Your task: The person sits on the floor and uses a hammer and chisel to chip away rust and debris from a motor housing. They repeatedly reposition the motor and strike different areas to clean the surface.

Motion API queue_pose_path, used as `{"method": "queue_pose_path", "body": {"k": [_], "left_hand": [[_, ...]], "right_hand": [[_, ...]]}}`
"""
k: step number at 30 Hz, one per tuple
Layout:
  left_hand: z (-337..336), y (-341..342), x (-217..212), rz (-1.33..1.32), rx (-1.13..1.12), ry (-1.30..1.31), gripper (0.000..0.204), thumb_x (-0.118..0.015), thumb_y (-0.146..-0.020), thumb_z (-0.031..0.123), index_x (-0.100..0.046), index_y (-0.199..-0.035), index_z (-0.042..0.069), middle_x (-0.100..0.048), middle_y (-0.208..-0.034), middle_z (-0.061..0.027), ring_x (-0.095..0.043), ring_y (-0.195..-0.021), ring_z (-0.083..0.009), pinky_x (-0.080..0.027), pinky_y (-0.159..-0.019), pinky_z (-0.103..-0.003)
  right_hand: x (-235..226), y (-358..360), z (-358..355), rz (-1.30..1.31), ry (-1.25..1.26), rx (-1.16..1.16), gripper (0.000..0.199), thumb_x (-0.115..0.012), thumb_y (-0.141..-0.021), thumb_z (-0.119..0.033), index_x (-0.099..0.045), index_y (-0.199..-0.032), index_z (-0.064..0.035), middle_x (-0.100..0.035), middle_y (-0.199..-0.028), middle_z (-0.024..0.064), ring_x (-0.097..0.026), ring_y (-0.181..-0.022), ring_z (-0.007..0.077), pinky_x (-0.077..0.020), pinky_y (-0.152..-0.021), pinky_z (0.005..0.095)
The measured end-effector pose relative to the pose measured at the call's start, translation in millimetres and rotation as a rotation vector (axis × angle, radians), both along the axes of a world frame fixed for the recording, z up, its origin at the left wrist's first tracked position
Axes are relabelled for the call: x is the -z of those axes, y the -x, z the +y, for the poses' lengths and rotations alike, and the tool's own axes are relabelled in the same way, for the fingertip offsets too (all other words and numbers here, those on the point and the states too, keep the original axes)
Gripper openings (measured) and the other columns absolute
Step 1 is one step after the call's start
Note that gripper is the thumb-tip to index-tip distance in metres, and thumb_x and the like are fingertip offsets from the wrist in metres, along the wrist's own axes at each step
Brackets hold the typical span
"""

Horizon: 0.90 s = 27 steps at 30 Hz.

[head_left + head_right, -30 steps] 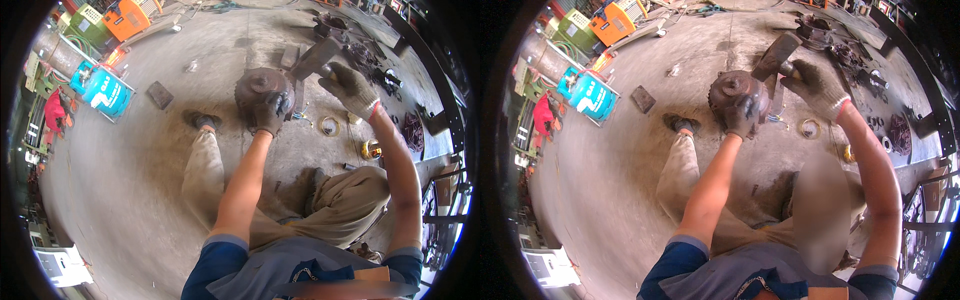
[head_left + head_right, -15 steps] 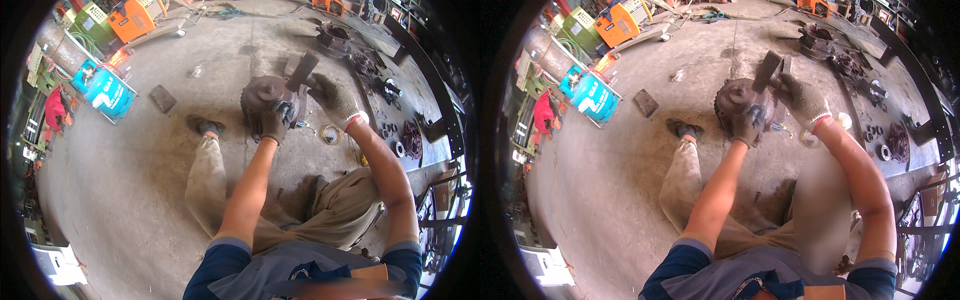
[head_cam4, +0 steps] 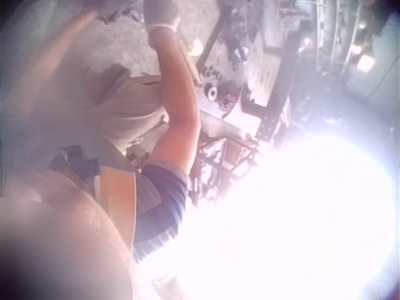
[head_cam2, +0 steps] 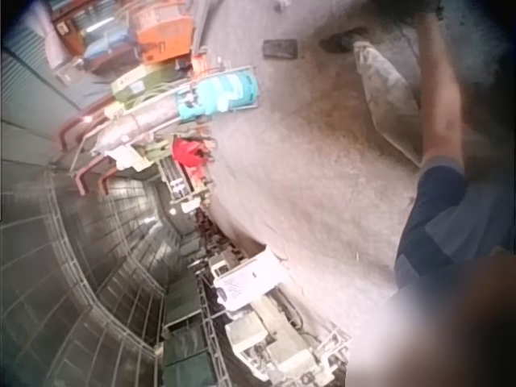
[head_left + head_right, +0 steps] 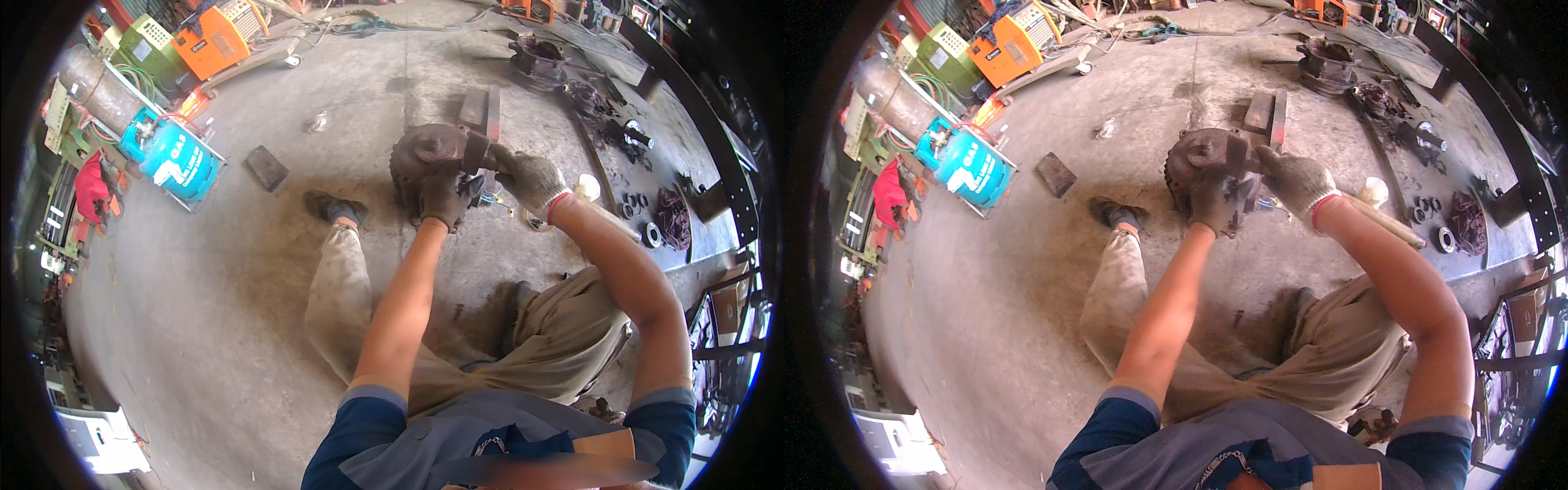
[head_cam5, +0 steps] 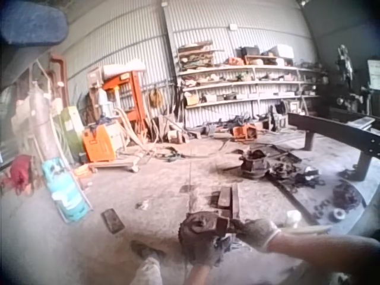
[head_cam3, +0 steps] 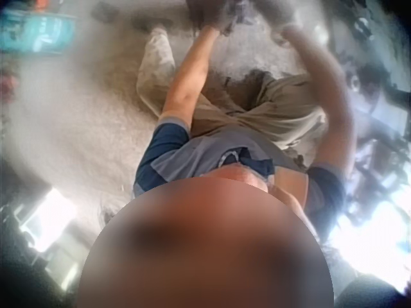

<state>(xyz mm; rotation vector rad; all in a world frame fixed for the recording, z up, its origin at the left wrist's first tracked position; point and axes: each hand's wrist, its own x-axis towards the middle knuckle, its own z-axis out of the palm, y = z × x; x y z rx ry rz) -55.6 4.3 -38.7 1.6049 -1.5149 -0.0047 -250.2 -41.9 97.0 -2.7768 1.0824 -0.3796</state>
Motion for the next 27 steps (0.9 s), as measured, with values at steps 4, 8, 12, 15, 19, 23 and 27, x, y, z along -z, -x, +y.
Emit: {"method": "queue_pose_path", "body": {"k": [4,8,12,15,19,23,27], "left_hand": [[-11.8,4.6,-0.5,-0.019,-0.064,0.005,0.025,-0.071,-0.089,0.034,-0.073,-0.097,0.01,-0.073,-0.1,-0.014,-0.068,-0.098,-0.037,-0.053,-0.086,-0.048],[-18.9,8.3,9.1,0.026,-0.038,0.236,0.022,-0.072,-0.09,0.032,-0.074,-0.094,0.011,-0.074,-0.097,-0.0127,-0.069,-0.095,-0.0346,-0.054,-0.087,-0.046],[-17.6,9.4,10.5,-0.061,-0.042,0.27,0.017,-0.072,-0.089,0.027,-0.074,-0.093,0.011,-0.074,-0.099,-0.0114,-0.068,-0.098,-0.0317,-0.054,-0.089,-0.043],[-18.0,8.8,7.4,-0.04,-0.064,0.263,0.015,-0.074,-0.088,0.026,-0.074,-0.092,0.011,-0.074,-0.1,-0.0106,-0.068,-0.1,-0.0305,-0.053,-0.091,-0.043],[-22.5,7.5,7.8,-0.071,-0.068,0.271,0.014,-0.074,-0.087,0.025,-0.074,-0.092,0.012,-0.074,-0.098,-0.01,-0.068,-0.099,-0.0301,-0.053,-0.091,-0.044],[-18.7,10.9,13.8,-0.1,-0.085,0.295,0.016,-0.071,-0.091,0.027,-0.072,-0.092,0.012,-0.073,-0.099,-0.0106,-0.068,-0.097,-0.0322,-0.051,-0.089,-0.044],[-18.9,10.4,12.0,-0.112,-0.102,0.228,0.018,-0.069,-0.093,0.028,-0.072,-0.09,0.011,-0.073,-0.097,-0.0118,-0.068,-0.094,-0.0334,-0.052,-0.088,-0.045]], "right_hand": [[-11.7,0.3,-0.3,-0.097,-0.16,-0.059,0.052,-0.059,-0.098,-0.038,-0.053,-0.143,-0.011,-0.071,-0.113,0.0221,-0.068,-0.102,0.0426,-0.0541,-0.086,0.0496],[-37.0,1.5,-3.8,-0.374,-0.113,-0.056,0.055,-0.062,-0.098,-0.04,-0.054,-0.143,-0.0093,-0.07,-0.109,0.0245,-0.07,-0.098,0.0403,-0.0546,-0.082,0.048],[-42.0,-2.6,4.4,-0.523,-0.149,-0.064,0.055,-0.064,-0.098,-0.038,-0.052,-0.145,-0.0123,-0.071,-0.103,0.0241,-0.071,-0.095,0.0395,-0.0544,-0.08,0.048],[-33.4,-8.7,4.8,0.063,-0.157,0.01,0.058,-0.062,-0.098,-0.041,-0.049,-0.149,-0.0157,-0.071,-0.108,0.0219,-0.07,-0.097,0.0403,-0.0542,-0.082,0.0485],[-26.2,-3.6,-7.7,-0.212,-0.083,-0.021,0.059,-0.06,-0.099,-0.041,-0.047,-0.15,-0.0162,-0.073,-0.109,0.0196,-0.068,-0.102,0.0418,-0.0539,-0.088,0.0473],[-20.0,1.2,-7.9,-0.6,-0.139,-0.063,0.053,-0.057,-0.101,-0.039,-0.049,-0.148,-0.0164,-0.07,-0.119,0.0199,-0.067,-0.108,0.0402,-0.0531,-0.09,0.0466],[-20.5,-1.3,-2.8,0.035,-0.137,0.017,0.056,-0.065,-0.098,-0.036,-0.049,-0.147,-0.0144,-0.071,-0.107,0.0228,-0.068,-0.099,0.0434,-0.0546,-0.081,0.0462]]}}
